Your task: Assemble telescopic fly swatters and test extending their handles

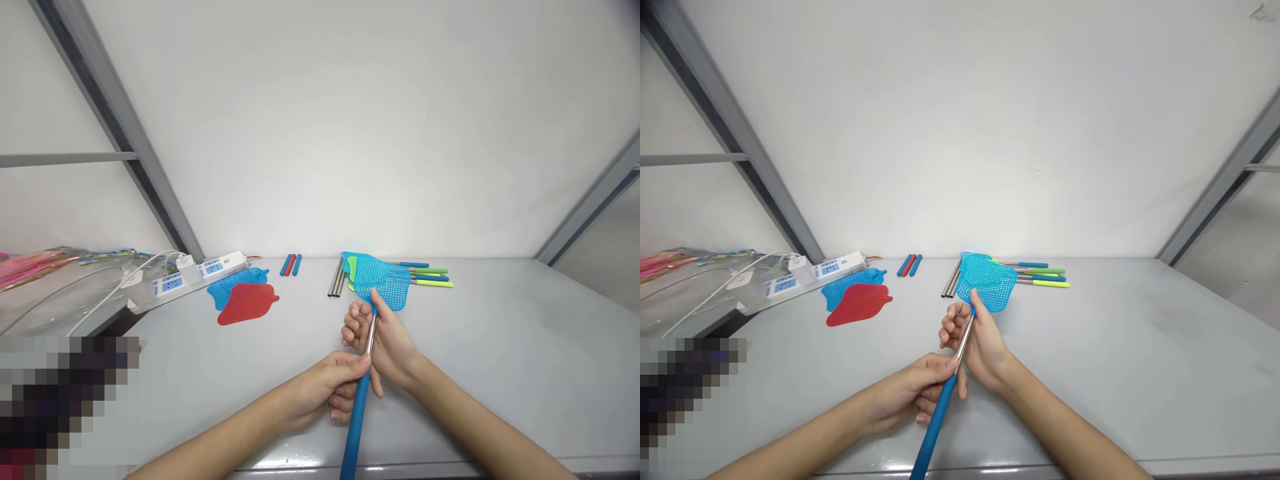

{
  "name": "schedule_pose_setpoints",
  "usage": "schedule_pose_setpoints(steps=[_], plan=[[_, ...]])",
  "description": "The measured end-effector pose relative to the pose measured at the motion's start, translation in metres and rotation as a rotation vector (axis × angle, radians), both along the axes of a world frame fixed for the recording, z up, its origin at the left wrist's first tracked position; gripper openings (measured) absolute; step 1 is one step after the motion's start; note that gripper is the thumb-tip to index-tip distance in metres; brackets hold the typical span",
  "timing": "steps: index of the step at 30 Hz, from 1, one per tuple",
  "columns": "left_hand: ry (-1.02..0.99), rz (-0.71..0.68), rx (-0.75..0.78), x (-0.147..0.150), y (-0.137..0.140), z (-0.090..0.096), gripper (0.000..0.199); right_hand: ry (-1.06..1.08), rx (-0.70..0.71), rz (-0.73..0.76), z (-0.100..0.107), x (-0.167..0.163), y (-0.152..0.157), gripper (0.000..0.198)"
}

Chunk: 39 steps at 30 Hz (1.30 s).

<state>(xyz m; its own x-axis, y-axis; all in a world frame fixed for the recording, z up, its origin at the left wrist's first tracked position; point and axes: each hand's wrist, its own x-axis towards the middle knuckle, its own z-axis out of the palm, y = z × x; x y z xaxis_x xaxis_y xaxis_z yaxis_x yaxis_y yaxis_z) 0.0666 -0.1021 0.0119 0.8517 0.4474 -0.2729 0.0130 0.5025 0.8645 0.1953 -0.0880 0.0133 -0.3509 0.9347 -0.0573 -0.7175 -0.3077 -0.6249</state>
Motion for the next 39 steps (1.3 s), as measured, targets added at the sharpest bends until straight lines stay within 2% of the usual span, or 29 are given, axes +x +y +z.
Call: schedule_pose_setpoints(steps=[2,6,11,14,18,20,26,28,30,34,39], plan=[[-0.029,0.062,0.020,0.001,0.002,-0.003,0.030,-0.054,0.006,-0.025,0.001,-0.002,-0.002,0.044],[-0.079,0.284,0.124,0.000,0.012,-0.005,0.022,-0.139,0.027,-0.077,-0.002,-0.008,-0.005,0.040],[-0.032,0.544,0.363,-0.006,0.025,0.006,0.021,-0.278,0.059,0.060,-0.010,-0.010,-0.005,0.035],[0.059,0.711,0.464,-0.011,0.032,0.011,0.022,-0.406,0.082,0.074,-0.010,-0.008,-0.006,0.036],[0.089,0.767,0.531,-0.018,0.042,0.012,0.022,-0.532,0.094,0.099,-0.007,-0.006,-0.007,0.034],[0.031,0.815,0.462,-0.023,0.048,0.015,0.023,-0.541,0.102,0.135,-0.009,-0.006,-0.007,0.034],[-0.260,0.976,0.084,-0.036,0.061,0.026,0.018,-0.599,0.133,0.161,-0.023,-0.010,-0.004,0.033],[-0.314,0.943,-0.019,-0.037,0.063,0.026,0.020,-0.571,0.091,0.216,-0.025,-0.012,-0.005,0.032],[-0.354,0.851,-0.104,-0.038,0.063,0.025,0.027,-0.507,0.033,0.307,-0.025,-0.014,-0.008,0.028],[-0.390,0.756,-0.193,-0.038,0.063,0.023,0.041,-0.342,-0.059,0.434,-0.026,-0.020,-0.017,0.021],[-0.539,0.876,-0.193,-0.028,0.060,0.012,0.035,-0.363,-0.138,0.370,-0.027,-0.025,-0.023,0.023]])
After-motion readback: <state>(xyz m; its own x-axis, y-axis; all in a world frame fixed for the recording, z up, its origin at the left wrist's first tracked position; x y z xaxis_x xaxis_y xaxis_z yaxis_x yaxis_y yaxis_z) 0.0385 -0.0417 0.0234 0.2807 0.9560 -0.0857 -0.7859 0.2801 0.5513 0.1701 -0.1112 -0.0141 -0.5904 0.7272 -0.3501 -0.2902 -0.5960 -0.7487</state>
